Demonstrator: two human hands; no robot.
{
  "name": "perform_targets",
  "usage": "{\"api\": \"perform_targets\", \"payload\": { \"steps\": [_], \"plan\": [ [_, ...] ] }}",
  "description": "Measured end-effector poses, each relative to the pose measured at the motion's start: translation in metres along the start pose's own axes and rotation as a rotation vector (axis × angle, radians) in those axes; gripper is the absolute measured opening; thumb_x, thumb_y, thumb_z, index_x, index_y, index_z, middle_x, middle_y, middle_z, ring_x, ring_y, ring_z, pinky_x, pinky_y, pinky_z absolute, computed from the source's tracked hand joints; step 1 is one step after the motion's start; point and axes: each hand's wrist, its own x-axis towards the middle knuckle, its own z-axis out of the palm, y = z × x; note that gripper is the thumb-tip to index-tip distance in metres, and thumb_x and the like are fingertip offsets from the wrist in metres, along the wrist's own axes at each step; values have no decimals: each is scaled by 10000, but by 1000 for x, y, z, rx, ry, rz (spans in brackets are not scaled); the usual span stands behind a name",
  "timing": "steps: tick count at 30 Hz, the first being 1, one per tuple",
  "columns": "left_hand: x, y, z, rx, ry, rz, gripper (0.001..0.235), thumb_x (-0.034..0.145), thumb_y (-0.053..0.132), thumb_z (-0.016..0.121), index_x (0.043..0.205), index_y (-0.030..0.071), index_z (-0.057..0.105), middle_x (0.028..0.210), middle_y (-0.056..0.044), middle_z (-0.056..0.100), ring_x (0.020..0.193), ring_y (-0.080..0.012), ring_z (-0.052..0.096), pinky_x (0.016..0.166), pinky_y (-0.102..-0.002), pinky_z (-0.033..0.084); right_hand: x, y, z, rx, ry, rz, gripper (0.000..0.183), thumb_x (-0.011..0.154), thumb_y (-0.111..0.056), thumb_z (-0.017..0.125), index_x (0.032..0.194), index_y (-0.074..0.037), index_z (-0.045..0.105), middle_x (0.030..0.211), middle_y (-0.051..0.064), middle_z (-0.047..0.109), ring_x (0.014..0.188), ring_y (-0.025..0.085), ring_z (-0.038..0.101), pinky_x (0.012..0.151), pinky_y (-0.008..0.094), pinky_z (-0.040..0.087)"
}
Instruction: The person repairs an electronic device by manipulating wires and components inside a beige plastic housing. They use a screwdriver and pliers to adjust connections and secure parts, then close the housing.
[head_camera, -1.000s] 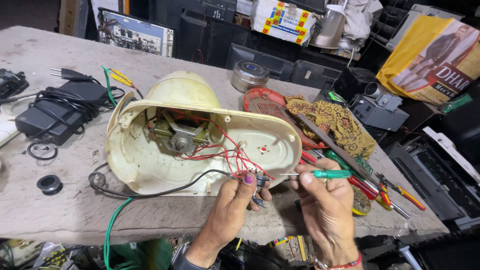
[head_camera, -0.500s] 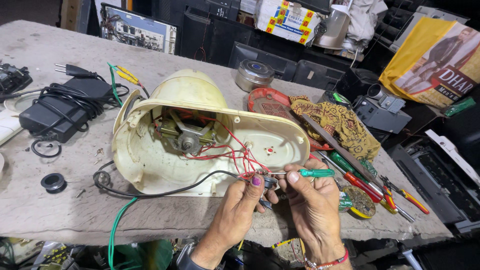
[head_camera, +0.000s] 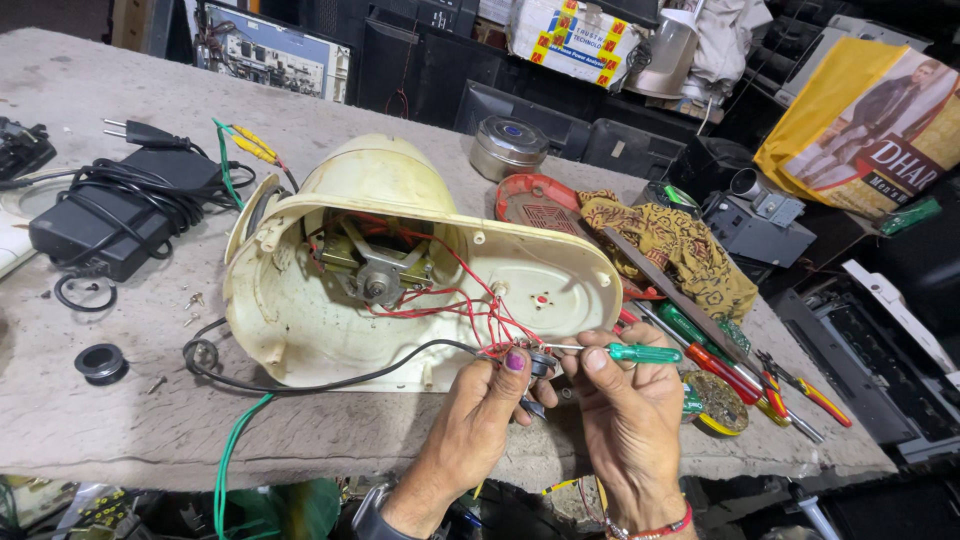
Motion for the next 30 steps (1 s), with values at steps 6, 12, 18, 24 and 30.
{"api": "perform_targets", "payload": {
  "steps": [6,12,18,24,30],
  "plan": [
    [0,4,-1,-34,-28,23,708,996,642,400,1150,29,717,946,-27,719,846,-103,647,680,-261,507,-7,5,-1,-84,-113,-243,327,894,125,720,1139,-24,563,1071,214,718,950,297,730,858,417,616],
    [-1,6,-1,-60,-40,2,732,997,657,393,1163,21,714,941,-36,709,847,-107,637,695,-259,499,-6,13,0,-96,-103,-284,265,884,104,711,1084,-21,590,1060,216,711,1043,322,749,899,465,642],
    [-1,4,-1,-18,-18,11,756,983,672,389,1117,5,720,927,-42,721,861,-113,651,692,-262,513,-8,2,6,-70,44,-234,289,891,32,731,1142,-46,611,1032,168,735,856,255,731,771,384,630],
    [0,-2,-1,-29,-17,6,746,988,662,401,1123,0,718,904,-52,716,859,-112,655,698,-261,514,3,-3,14,-90,155,-31,250,894,-43,753,1106,-19,623,907,90,722,780,172,731,660,270,597],
    [-1,-3,-1,-29,-26,35,704,1010,633,402,1155,23,721,900,-32,702,843,-103,644,691,-257,507,4,1,17,-84,135,48,204,901,-58,732,1073,-15,632,835,108,732,693,161,716,620,288,592]
  ]
}}
